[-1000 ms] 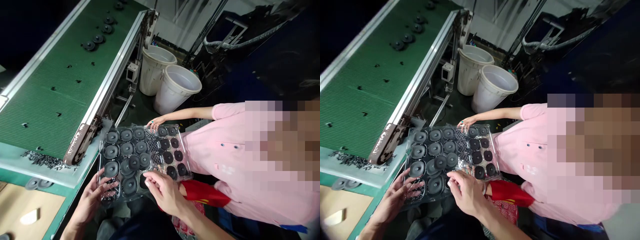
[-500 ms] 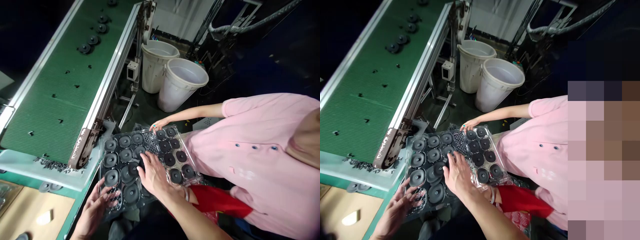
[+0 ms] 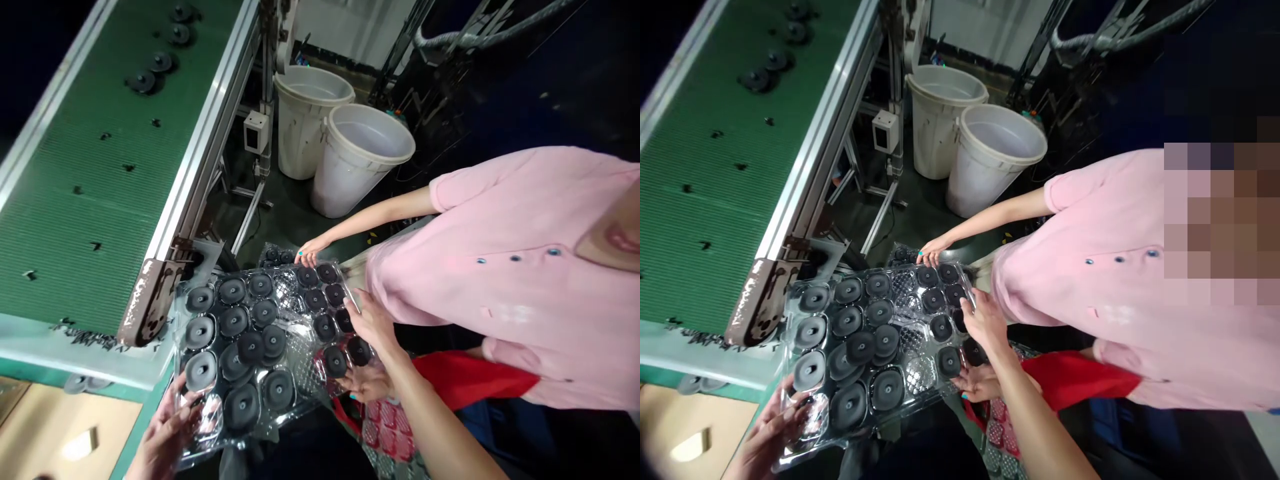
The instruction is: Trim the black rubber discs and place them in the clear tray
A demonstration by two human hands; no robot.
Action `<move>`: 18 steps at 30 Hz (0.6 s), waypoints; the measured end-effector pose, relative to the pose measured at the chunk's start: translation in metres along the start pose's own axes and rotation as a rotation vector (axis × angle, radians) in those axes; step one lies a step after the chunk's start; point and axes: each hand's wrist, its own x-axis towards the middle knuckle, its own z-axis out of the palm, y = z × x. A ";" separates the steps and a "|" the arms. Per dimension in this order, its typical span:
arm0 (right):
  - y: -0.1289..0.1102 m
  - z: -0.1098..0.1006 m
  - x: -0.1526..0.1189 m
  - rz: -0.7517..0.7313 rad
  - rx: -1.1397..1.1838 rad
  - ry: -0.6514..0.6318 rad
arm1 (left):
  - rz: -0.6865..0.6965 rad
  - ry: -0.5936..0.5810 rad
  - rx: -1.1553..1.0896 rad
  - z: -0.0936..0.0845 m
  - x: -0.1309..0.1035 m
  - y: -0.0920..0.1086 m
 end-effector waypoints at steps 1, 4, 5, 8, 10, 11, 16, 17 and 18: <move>0.013 0.004 0.007 0.047 0.030 -0.026 | 0.001 0.007 0.001 -0.002 0.001 0.000; 0.043 0.021 0.015 0.131 0.154 -0.106 | -0.011 0.006 0.039 -0.012 0.005 -0.001; 0.051 0.027 0.015 0.148 0.197 -0.118 | -0.013 0.000 0.059 -0.016 0.006 -0.002; 0.069 0.041 0.008 0.199 0.296 -0.079 | -0.020 -0.015 0.119 -0.027 0.009 -0.006; 0.079 0.045 0.001 0.223 0.337 -0.037 | -0.039 -0.007 0.172 -0.032 0.012 -0.010; 0.084 0.045 -0.003 0.232 0.354 -0.024 | -0.050 -0.001 0.200 -0.034 0.013 -0.013; 0.110 0.044 -0.020 0.301 0.391 0.025 | -0.082 0.009 0.260 -0.027 0.022 -0.022; 0.115 0.045 -0.023 0.324 0.385 0.046 | -0.089 0.007 0.269 -0.023 0.025 -0.023; 0.119 0.045 -0.025 0.349 0.370 0.079 | -0.097 0.002 0.285 -0.019 0.029 -0.022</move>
